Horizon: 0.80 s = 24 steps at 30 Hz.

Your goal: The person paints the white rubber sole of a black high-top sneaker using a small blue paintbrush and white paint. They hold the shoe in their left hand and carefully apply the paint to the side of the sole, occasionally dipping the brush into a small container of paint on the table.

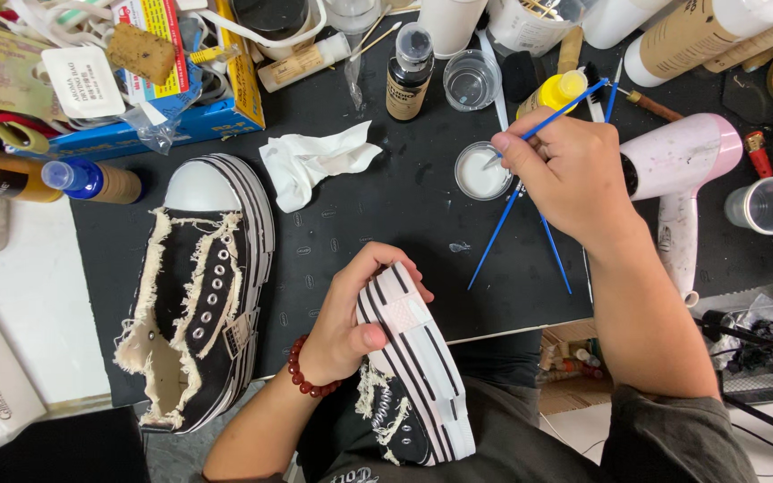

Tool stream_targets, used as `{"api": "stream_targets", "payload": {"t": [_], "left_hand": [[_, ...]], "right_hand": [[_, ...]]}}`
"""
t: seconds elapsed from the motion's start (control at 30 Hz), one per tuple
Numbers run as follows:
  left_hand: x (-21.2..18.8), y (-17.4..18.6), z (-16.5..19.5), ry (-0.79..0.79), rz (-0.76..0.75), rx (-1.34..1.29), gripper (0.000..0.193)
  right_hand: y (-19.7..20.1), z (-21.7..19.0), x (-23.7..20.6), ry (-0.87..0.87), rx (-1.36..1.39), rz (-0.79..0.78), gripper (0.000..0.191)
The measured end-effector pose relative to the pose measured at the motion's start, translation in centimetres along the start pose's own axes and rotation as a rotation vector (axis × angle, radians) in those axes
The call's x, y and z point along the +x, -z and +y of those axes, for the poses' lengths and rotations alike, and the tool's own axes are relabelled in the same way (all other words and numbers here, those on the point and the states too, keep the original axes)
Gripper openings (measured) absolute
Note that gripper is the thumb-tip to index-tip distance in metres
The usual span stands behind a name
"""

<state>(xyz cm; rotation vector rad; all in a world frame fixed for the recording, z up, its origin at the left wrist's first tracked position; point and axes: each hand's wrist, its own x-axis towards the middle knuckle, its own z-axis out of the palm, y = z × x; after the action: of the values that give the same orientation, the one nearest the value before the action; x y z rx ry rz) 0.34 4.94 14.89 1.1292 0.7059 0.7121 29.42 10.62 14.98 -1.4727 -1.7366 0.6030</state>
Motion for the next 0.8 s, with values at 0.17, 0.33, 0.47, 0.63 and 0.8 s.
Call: {"api": "stream_targets", "payload": {"t": [0.17,0.33,0.47,0.63,0.8], "left_hand": [[1.1,1.7,-2.4,0.027,0.024,-0.087,0.114],[1.1,2.7,-5.6,0.03,0.036,-0.133,0.118],[1.1,2.6,-7.7,0.038,0.048,-0.177,0.117],[1.3,2.2,-8.6,0.056,0.052,-0.205,0.118],[1.1,1.8,-9.2,0.075,0.061,-0.206,0.118]], "right_hand": [[-2.7,2.1,0.9,0.06,-0.065,-0.003,0.014],[-4.4,4.3,0.3,0.11,-0.194,0.03,0.015],[-5.0,5.7,-0.5,0.128,-0.18,-0.004,0.015],[-4.7,6.6,-1.2,0.127,-0.192,-0.02,0.018],[-4.5,7.2,-1.7,0.165,-0.144,-0.022,0.015]]}}
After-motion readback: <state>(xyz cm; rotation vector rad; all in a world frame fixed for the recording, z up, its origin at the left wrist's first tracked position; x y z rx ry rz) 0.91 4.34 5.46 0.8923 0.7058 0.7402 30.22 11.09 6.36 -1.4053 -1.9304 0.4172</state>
